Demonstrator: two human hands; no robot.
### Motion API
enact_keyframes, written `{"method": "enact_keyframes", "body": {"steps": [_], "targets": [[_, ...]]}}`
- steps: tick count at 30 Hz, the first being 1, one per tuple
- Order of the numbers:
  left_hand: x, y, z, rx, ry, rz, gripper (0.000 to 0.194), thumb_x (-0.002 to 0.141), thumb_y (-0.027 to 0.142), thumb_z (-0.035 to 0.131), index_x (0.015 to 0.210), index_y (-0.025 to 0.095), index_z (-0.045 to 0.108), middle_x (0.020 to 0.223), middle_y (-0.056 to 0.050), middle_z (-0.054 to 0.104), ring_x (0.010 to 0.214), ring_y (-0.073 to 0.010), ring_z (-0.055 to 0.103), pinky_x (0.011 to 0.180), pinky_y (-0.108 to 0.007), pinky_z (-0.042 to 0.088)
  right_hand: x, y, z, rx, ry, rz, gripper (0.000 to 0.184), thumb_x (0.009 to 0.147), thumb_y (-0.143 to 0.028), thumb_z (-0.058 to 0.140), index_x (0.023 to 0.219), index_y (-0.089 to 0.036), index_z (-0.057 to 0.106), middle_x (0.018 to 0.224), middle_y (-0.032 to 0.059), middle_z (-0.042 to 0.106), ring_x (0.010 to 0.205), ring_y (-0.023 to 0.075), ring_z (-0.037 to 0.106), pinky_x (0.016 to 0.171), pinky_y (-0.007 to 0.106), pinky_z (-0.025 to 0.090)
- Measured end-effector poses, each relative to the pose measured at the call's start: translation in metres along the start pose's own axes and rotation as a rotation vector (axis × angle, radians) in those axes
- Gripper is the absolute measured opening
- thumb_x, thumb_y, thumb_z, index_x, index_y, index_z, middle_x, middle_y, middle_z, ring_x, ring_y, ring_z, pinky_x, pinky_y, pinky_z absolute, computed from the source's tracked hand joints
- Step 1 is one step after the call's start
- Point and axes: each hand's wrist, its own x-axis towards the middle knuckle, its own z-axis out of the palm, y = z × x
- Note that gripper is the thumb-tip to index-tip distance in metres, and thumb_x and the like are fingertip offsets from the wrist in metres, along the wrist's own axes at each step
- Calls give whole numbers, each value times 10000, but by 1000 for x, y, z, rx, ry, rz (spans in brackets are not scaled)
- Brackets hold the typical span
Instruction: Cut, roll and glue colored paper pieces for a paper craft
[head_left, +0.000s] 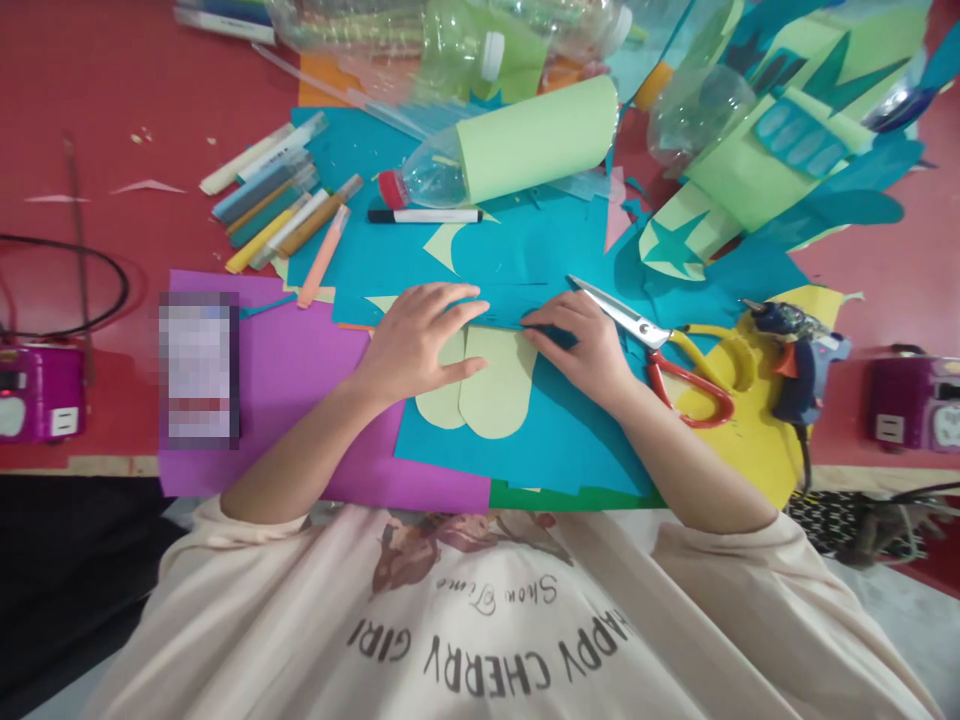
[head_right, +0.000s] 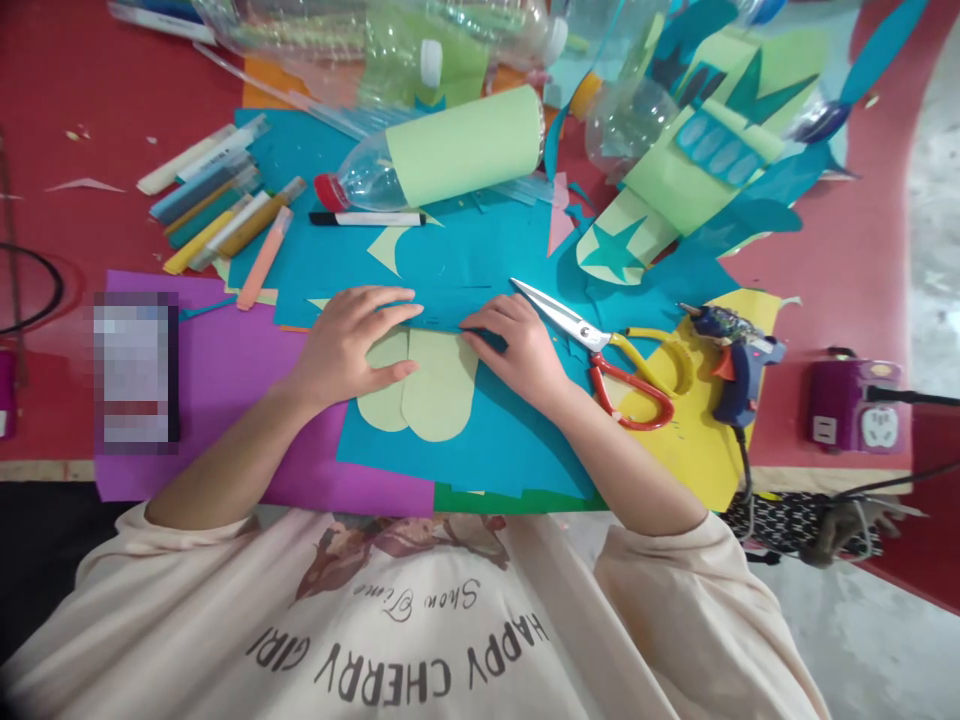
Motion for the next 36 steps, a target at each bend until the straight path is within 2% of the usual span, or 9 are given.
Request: {"method": "enact_keyframes", "body": {"steps": [3,8,15,19,23,26,29,33,36], "targets": [[2,-1,4,50,-90,33,524,946,495,486,1343,155,524,1335,-164,605,1261,-309,548,1045,-461,449,-2,-3,1,19,-70,-42,160,928,-293,567,904,-221,707,856,69,735,816,229,670,749,399,513],[4,-2,6,20,-131,-27,270,979,284,445,1143,181,634,1098,-106,681,1066,-251,615,947,-415,490,-4,-10,1,43,-146,-53,201,946,-341,544,954,-216,701,894,77,745,855,232,672,774,399,515],[7,-4,-6,-8,-224,-60,221,877,112,450,994,151,634,1021,-101,664,1000,-253,595,931,-428,482,-2,-2,-6,-83,16,44,205,949,-327,508,967,-217,680,947,82,742,905,248,669,859,429,505],[6,-7,-18,70,-276,-77,255,833,63,435,982,160,619,979,-88,659,1003,-263,592,899,-430,498,-2,6,-6,-219,-9,106,211,932,-332,512,1001,-209,670,998,108,723,956,285,647,900,477,481],[3,-22,-35,174,-330,-141,217,833,68,438,915,175,608,985,-72,642,1036,-270,565,898,-440,505,-4,6,-5,-322,-49,136,221,905,-350,544,1025,-201,655,1017,123,694,994,315,614,916,509,463],[-2,-38,-47,255,-263,-269,200,811,56,436,815,190,585,914,-48,612,1016,-255,560,946,-467,497,-5,3,-5,-362,-66,166,220,875,-349,578,1012,-189,640,982,127,674,972,321,595,891,511,466],[-8,-46,-53,271,-145,-344,253,850,46,383,814,215,567,959,-35,604,1130,-246,542,1032,-483,457,-6,2,-6,-359,-91,205,191,856,-338,586,981,-196,613,939,118,652,961,324,577,897,527,454],[-7,-43,-52,199,-78,-374,319,876,47,334,882,249,581,1036,-11,628,1176,-216,539,1103,-460,408,-6,1,-6,-317,-127,241,154,844,-326,576,945,-210,560,1002,130,626,1027,337,549,939,564,422],[-2,-36,-48,144,-57,-377,326,871,79,338,935,263,600,1073,-19,648,1137,-227,569,1057,-445,436,-6,2,-5,-280,-123,222,99,841,-288,559,902,-216,529,1009,129,627,1049,326,559,974,559,412]]}}
